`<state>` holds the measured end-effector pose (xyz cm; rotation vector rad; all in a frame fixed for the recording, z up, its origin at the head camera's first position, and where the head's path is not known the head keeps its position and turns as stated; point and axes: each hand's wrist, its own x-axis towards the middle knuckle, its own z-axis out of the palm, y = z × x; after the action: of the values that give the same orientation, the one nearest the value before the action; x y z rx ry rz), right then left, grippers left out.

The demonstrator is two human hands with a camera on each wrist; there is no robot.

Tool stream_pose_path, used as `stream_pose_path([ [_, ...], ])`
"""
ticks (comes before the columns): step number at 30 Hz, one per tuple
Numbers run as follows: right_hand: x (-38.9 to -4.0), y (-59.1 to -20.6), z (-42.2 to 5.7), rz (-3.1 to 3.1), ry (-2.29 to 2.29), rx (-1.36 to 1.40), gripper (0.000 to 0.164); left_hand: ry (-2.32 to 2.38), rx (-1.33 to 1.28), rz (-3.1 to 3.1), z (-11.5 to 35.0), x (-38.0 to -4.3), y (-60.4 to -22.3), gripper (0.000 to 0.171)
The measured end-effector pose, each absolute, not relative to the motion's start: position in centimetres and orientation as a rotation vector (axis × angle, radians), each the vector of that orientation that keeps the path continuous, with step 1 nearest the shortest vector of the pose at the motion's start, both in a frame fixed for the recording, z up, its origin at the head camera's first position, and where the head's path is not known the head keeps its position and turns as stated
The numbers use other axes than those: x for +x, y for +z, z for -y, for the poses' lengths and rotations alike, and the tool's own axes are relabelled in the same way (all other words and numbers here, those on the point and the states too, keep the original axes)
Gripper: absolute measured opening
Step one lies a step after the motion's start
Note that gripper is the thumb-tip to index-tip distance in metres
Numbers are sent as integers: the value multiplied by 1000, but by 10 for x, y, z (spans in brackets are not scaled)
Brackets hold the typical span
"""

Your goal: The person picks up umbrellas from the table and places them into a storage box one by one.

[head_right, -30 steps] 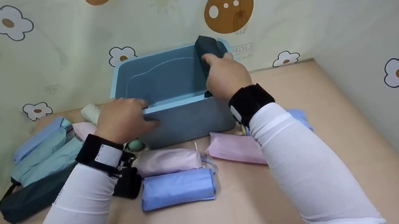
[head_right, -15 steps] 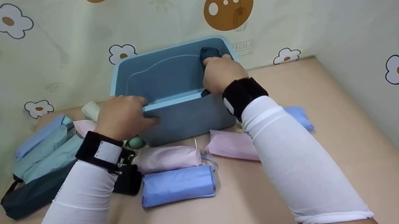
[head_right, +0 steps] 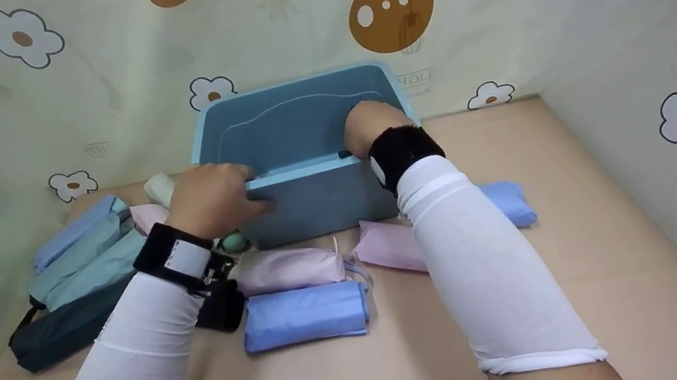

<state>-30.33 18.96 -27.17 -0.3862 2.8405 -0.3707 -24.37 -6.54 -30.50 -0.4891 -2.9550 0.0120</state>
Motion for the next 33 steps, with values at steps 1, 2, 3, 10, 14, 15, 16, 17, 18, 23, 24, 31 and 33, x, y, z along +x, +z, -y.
stream_pose_path([
  [1,-304,-272,-189,-2845,-339,-398,40,11,-490,2955,65,-244,-305,35],
  [2,-305,-273,-189,-2848,-310,-401,36,12,-492,2956,65,-244,-305,35],
  [3,-306,-273,-188,-2850,-290,-391,33,14,-493,2956,65,-244,-305,35],
  [10,-309,-274,-186,-2863,-189,-346,37,15,-490,2940,66,-244,-305,31],
  [14,-309,-272,-186,-2838,-178,-322,36,8,-486,2934,66,-243,-305,31],
  [15,-308,-272,-186,-2836,-179,-316,35,7,-486,2935,66,-243,-305,31],
  [16,-308,-272,-186,-2835,-174,-318,34,6,-485,2937,66,-243,-305,31],
  [17,-307,-271,-186,-2834,-171,-322,34,5,-483,2937,66,-243,-304,31],
  [18,-306,-271,-185,-2832,-172,-324,34,6,-484,2937,66,-243,-304,31],
  [23,-305,-271,-185,-2829,-179,-319,33,2,-486,2933,66,-242,-305,31],
  [24,-304,-271,-185,-2829,-184,-317,33,1,-486,2934,66,-242,-305,31],
  [31,-304,-273,-186,-2852,-220,-308,32,2,-488,2938,66,-243,-305,31],
  [33,-305,-274,-186,-2855,-227,-304,33,3,-491,2929,66,-243,-305,31],
])
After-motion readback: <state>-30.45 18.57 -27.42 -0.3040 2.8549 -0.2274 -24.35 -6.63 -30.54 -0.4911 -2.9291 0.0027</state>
